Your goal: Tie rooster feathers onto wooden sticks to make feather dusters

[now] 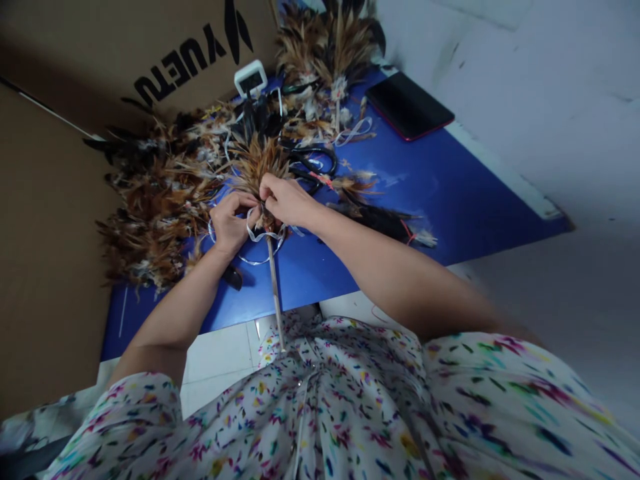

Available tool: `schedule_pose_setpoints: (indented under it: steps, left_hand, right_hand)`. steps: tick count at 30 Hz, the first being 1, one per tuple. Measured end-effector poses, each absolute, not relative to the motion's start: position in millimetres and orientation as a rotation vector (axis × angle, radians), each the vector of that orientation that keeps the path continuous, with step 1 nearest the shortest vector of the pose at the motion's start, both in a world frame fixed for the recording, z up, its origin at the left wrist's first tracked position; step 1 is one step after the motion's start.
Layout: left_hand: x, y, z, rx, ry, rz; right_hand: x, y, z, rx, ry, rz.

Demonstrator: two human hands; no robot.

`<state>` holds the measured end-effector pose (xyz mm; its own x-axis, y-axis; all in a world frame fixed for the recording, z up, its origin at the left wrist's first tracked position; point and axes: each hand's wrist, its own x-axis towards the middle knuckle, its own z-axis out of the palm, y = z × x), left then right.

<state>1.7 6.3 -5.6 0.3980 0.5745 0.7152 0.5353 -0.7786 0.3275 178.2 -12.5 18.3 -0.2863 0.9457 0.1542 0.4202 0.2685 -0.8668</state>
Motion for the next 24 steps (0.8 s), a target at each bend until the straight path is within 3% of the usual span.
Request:
schedule_pose_setpoints:
  steps: [14, 24]
  left_hand:
    - [-3.8, 12.7, -10.5, 2.814, 0.943, 1.310]
    - [-3.6, 12.4, -8.6, 2.863, 0.843, 1.400]
  right_hand:
    - [177.0, -7.4, 14.2, -1.217, -1.734, 1.212]
    - [176.9, -10.3, 22.6, -1.343, -1.963, 0.928]
